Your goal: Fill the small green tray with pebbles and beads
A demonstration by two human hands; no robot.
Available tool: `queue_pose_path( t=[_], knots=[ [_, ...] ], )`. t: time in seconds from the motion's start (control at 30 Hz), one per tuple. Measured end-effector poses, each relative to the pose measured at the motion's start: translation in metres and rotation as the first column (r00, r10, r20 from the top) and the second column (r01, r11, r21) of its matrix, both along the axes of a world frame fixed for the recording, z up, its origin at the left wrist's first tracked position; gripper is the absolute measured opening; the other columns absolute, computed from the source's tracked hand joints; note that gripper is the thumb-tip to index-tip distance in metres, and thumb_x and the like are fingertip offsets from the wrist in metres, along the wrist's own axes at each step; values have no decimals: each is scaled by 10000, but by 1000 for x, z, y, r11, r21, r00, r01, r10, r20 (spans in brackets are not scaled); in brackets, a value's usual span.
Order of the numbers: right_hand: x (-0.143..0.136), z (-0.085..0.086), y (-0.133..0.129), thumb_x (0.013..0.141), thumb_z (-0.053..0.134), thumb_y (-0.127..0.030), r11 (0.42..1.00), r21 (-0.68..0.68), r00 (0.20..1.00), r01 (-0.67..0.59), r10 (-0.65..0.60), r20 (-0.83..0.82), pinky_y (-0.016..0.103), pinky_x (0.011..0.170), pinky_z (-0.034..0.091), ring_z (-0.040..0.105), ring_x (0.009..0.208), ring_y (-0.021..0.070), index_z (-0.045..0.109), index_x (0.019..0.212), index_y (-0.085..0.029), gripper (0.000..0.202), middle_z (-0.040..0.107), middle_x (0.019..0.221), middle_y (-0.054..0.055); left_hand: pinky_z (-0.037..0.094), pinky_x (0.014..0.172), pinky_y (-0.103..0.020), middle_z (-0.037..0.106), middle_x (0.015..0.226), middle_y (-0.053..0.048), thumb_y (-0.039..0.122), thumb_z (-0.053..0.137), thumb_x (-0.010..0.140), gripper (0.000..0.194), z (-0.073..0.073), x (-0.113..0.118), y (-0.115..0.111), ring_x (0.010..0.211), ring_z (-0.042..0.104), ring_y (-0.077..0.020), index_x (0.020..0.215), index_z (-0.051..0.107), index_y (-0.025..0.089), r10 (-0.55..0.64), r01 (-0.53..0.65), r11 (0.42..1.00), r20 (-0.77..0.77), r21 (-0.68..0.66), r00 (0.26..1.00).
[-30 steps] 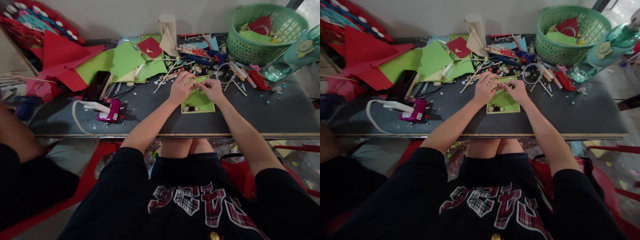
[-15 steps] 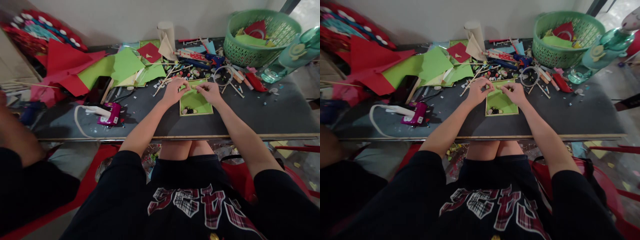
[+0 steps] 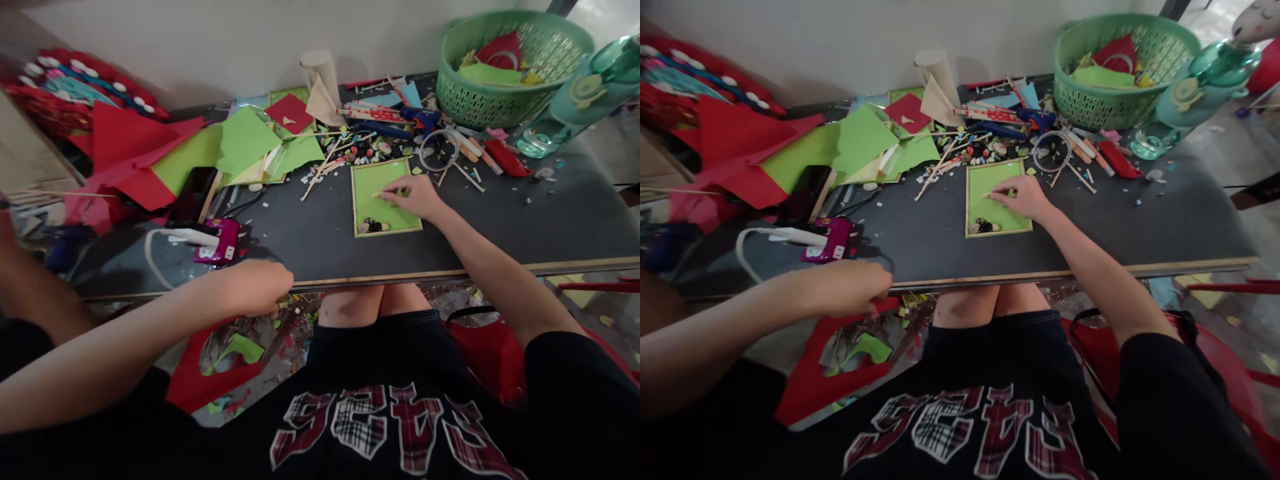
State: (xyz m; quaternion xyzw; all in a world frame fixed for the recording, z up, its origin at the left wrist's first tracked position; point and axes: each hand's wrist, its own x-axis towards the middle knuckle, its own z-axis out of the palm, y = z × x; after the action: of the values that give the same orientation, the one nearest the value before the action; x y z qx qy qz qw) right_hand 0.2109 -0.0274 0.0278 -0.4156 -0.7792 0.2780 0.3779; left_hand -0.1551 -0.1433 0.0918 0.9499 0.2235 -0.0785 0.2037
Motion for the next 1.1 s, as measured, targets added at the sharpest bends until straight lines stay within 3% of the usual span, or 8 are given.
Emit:
queue_pose_path(
  t=[0.07, 0.13, 0.23, 0.4, 0.53, 0.73, 0.93, 1.1],
  knots=[
    [9, 5, -10, 849, 759, -474, 998, 43, 999, -42, 41, 17, 349, 737, 561, 726, 760, 207, 846, 846, -263, 228, 795, 845, 52, 269, 302, -222, 509, 345, 57, 379, 893, 571, 374, 25, 20, 4, 263, 417, -122, 391, 593, 248, 245, -231, 970, -355, 80, 902],
    [20, 7, -21, 872, 749, -470, 988, 106, 993, -115, 110, 47, 361, 735, 574, 745, 775, 219, 851, 881, -285, 211, 806, 875, 50, 466, 459, -331, 634, 491, 14, 474, 907, 587, 383, 53, 50, 16, 450, 574, -215, 435, 623, 266, 523, -414, 852, -560, 321, 643],
    [35, 4, -36, 931, 697, -450, 946, 230, 963, -230, 186, 197, 373, 753, 578, 770, 810, 227, 845, 923, -296, 213, 813, 879, 34, 543, 686, -414, 763, 736, -41, 516, 729, 851, 249, 64, 90, 45, 759, 715, -308, 744, 792, 300, 694, -599, 717, -274, 358, 666],
    [47, 0, -44, 1050, 513, -335, 792, 481, 873, -376, 129, 470, 364, 707, 559, 784, 839, 214, 814, 1042, -243, 315, 814, 960, 17, 567, 963, -420, 794, 1127, -76, 247, 667, 893, 213, -14, 138, 116, 1028, 732, -265, 1074, 776, 227, 631, -707, 697, 364, 122, 685],
    [47, 9, -44, 1066, 417, -185, 660, 569, 813, -490, 110, 572, 325, 690, 559, 776, 866, 172, 785, 1036, -185, 369, 812, 1020, 1, 462, 1168, -449, 689, 1353, -91, 198, 556, 942, 307, -70, 167, 164, 1307, 601, -278, 1198, 723, 225, 569, -715, 689, 525, 116, 633],
    [46, 15, -54, 1074, 405, -175, 636, 576, 804, -513, 122, 582, 315, 720, 559, 750, 902, 172, 760, 1072, -142, 357, 805, 1062, 14, 475, 1136, -467, 675, 1278, -93, 59, 388, 921, 443, -78, 178, 169, 1287, 554, -302, 1094, 759, 228, 594, -735, 660, 491, 156, 637],
    [44, 14, -65, 1074, 348, -130, 644, 552, 713, -530, -14, 701, 341, 723, 470, 679, 901, 187, 734, 1152, -142, 394, 797, 1030, 51, 485, 1104, -512, 638, 1255, -135, 86, 379, 960, 419, -84, 176, 167, 1314, 518, -344, 1107, 748, 221, 660, -799, 597, 522, 73, 540],
    [18, 30, -84, 1003, 496, -80, 695, 507, 579, -510, -159, 800, 347, 695, 433, 643, 796, 201, 757, 949, -107, 268, 747, 786, 56, 531, 1045, -494, 647, 1204, -140, 114, 396, 956, 409, -98, 174, 173, 1259, 536, -336, 1141, 741, 233, 641, -815, 580, 607, 17, 469]
  ],
)
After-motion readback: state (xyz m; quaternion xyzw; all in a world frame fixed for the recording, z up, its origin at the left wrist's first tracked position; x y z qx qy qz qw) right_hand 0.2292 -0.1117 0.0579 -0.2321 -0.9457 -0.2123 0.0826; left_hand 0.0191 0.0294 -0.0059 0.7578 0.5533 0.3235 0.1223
